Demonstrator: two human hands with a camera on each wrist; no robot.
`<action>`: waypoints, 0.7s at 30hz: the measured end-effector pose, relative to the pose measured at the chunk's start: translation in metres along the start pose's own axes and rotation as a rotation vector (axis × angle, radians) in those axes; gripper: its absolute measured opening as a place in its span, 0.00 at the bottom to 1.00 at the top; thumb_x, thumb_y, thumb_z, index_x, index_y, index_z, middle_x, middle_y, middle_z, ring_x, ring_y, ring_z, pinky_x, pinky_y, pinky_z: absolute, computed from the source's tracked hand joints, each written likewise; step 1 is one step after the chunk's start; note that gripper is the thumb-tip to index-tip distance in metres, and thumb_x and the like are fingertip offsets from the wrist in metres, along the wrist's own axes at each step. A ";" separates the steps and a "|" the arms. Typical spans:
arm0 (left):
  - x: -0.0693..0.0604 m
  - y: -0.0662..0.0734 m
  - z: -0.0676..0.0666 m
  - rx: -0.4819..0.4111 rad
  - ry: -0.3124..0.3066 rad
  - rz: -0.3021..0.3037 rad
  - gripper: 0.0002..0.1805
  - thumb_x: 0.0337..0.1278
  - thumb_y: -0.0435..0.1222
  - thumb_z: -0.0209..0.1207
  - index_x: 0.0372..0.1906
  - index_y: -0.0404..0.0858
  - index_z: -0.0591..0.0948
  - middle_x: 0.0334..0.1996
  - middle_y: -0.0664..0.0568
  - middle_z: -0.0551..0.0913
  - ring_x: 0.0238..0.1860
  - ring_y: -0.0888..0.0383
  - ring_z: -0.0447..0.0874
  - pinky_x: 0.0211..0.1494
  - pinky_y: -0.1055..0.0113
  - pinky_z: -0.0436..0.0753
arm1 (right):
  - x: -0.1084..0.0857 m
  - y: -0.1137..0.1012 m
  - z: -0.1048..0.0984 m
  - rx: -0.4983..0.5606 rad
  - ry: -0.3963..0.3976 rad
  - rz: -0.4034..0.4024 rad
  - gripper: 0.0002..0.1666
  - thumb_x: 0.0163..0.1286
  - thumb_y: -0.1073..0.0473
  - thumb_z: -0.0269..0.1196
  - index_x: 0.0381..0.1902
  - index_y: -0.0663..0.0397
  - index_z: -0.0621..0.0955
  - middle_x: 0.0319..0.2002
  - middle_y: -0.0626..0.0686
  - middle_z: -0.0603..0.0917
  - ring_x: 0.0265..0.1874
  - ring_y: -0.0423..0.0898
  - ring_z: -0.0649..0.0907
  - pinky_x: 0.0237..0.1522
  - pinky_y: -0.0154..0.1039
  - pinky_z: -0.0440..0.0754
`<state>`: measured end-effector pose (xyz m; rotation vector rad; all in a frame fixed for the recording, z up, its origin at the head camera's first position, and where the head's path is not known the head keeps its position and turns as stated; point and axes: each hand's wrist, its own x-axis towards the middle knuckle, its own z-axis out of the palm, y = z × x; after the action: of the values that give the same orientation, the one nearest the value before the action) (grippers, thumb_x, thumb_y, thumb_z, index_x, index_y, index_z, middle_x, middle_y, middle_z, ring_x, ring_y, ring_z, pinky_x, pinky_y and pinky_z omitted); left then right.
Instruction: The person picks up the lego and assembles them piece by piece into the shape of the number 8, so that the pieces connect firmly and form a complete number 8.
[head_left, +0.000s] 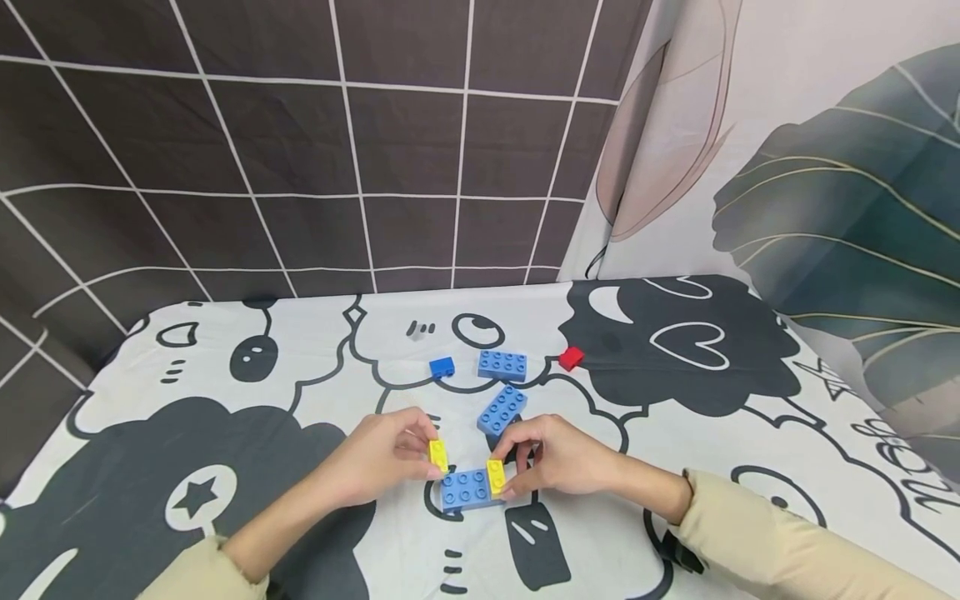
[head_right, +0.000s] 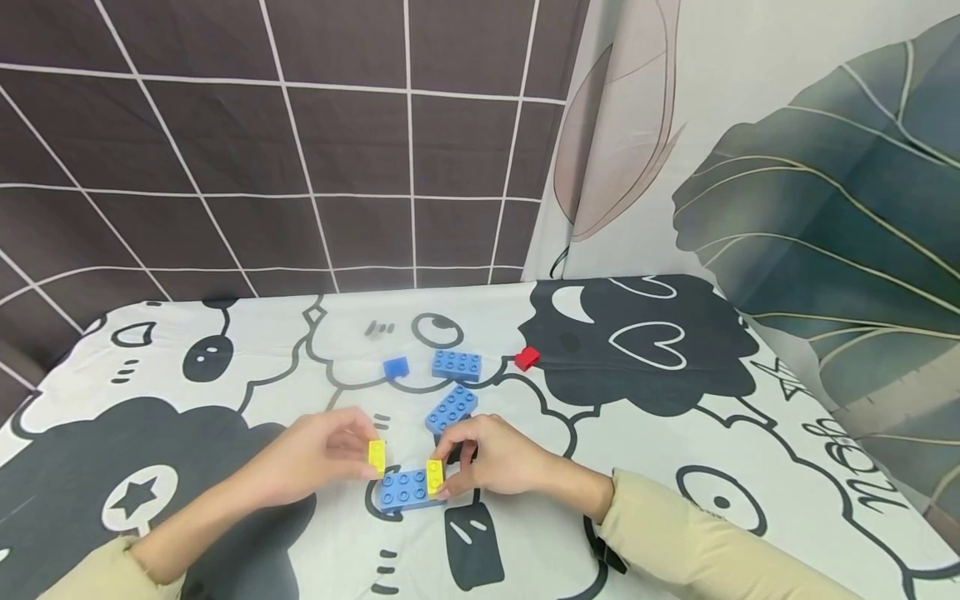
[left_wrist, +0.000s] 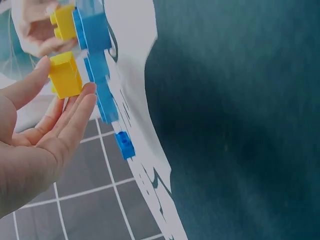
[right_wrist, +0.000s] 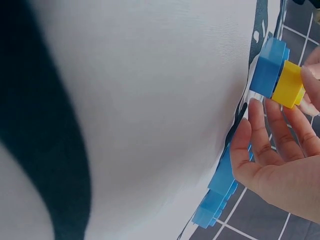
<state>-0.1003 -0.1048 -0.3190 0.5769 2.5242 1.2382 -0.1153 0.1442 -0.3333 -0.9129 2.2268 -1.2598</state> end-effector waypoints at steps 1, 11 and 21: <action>-0.001 0.000 0.001 -0.008 -0.006 0.002 0.16 0.40 0.35 0.70 0.34 0.39 0.76 0.32 0.53 0.83 0.37 0.57 0.82 0.42 0.60 0.80 | 0.000 0.000 0.000 -0.002 0.001 0.000 0.14 0.47 0.63 0.72 0.35 0.56 0.82 0.26 0.54 0.80 0.23 0.39 0.76 0.23 0.31 0.74; -0.008 -0.001 0.012 -0.055 -0.042 0.005 0.17 0.39 0.35 0.70 0.36 0.38 0.76 0.34 0.52 0.82 0.37 0.57 0.82 0.41 0.64 0.81 | 0.000 -0.001 0.001 -0.007 0.008 0.005 0.14 0.47 0.63 0.72 0.34 0.56 0.82 0.25 0.53 0.80 0.23 0.39 0.76 0.23 0.31 0.74; -0.010 0.001 0.016 -0.057 -0.049 0.031 0.15 0.41 0.35 0.69 0.37 0.37 0.78 0.34 0.54 0.81 0.38 0.57 0.80 0.44 0.62 0.80 | 0.000 0.000 0.001 -0.016 0.011 -0.007 0.14 0.48 0.64 0.72 0.34 0.56 0.82 0.25 0.54 0.80 0.23 0.38 0.76 0.23 0.31 0.74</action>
<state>-0.0846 -0.0974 -0.3274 0.6266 2.4403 1.2870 -0.1144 0.1437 -0.3338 -0.9221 2.2471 -1.2547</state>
